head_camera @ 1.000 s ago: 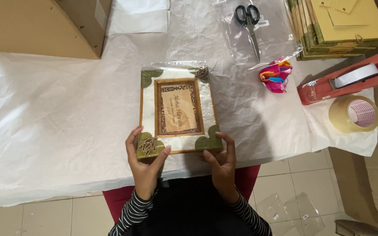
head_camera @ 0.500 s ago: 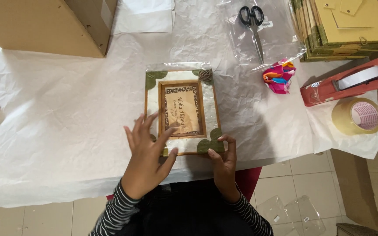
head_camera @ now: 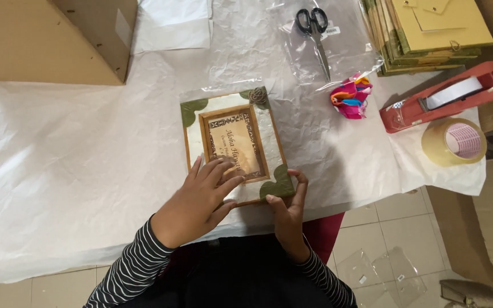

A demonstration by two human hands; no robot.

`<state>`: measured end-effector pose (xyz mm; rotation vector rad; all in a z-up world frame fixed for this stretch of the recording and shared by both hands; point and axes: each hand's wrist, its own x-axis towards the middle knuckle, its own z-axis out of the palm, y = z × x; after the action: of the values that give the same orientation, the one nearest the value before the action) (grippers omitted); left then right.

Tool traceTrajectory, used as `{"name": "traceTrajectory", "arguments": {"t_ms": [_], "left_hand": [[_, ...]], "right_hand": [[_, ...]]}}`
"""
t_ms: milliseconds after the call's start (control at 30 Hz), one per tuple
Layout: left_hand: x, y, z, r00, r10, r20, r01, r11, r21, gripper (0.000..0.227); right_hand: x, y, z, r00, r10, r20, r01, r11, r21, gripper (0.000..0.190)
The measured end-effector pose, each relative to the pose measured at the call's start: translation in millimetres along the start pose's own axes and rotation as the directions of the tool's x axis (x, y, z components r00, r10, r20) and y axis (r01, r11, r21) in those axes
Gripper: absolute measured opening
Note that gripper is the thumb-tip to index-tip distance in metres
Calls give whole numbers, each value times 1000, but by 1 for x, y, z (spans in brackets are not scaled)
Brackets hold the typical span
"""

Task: The person wraps a decorative picture frame in clear plastic film by hand, turning the object over and smoothing the film across the front and back sides.

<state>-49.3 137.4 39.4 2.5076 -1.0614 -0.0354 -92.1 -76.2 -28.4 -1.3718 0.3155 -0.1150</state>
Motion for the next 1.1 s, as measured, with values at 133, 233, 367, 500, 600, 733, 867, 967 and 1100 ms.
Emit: {"name": "traceTrajectory", "arguments": {"t_ms": [133,233,367,500,600,733,867,967,1100], "left_hand": [[8,4,-9,984,-99,149,102,995,-9,48],[10,3,-10,985,-96,146,98,995,-8,49],[8,1,-7,987,-90,136,93,996,-18,51],[11,0,5,998,-52,27,52,999,-7,48],[17,-2,34,981,62,-183,-60,998,18,40],[26,0,60,910,163,-381,-100,978,181,33],[33,4,64,820,339,-461,-155,907,392,7],[35,7,71,794,397,-461,-153,864,480,6],[32,21,53,869,354,-347,-201,891,407,12]], "right_hand": [[4,24,-4,992,-122,15,122,992,-31,67],[5,33,-7,992,-125,11,125,991,-46,70],[2,26,-1,989,-147,-6,146,985,-92,68],[0,28,-1,983,-184,1,182,976,-121,63],[0,32,-2,979,-205,-7,202,972,-121,64],[-3,29,2,976,-216,4,216,975,-53,66],[3,43,-9,964,-253,79,251,968,26,67],[5,46,-14,959,-258,114,249,965,89,68],[0,35,-18,974,-172,148,146,974,172,68]]}}
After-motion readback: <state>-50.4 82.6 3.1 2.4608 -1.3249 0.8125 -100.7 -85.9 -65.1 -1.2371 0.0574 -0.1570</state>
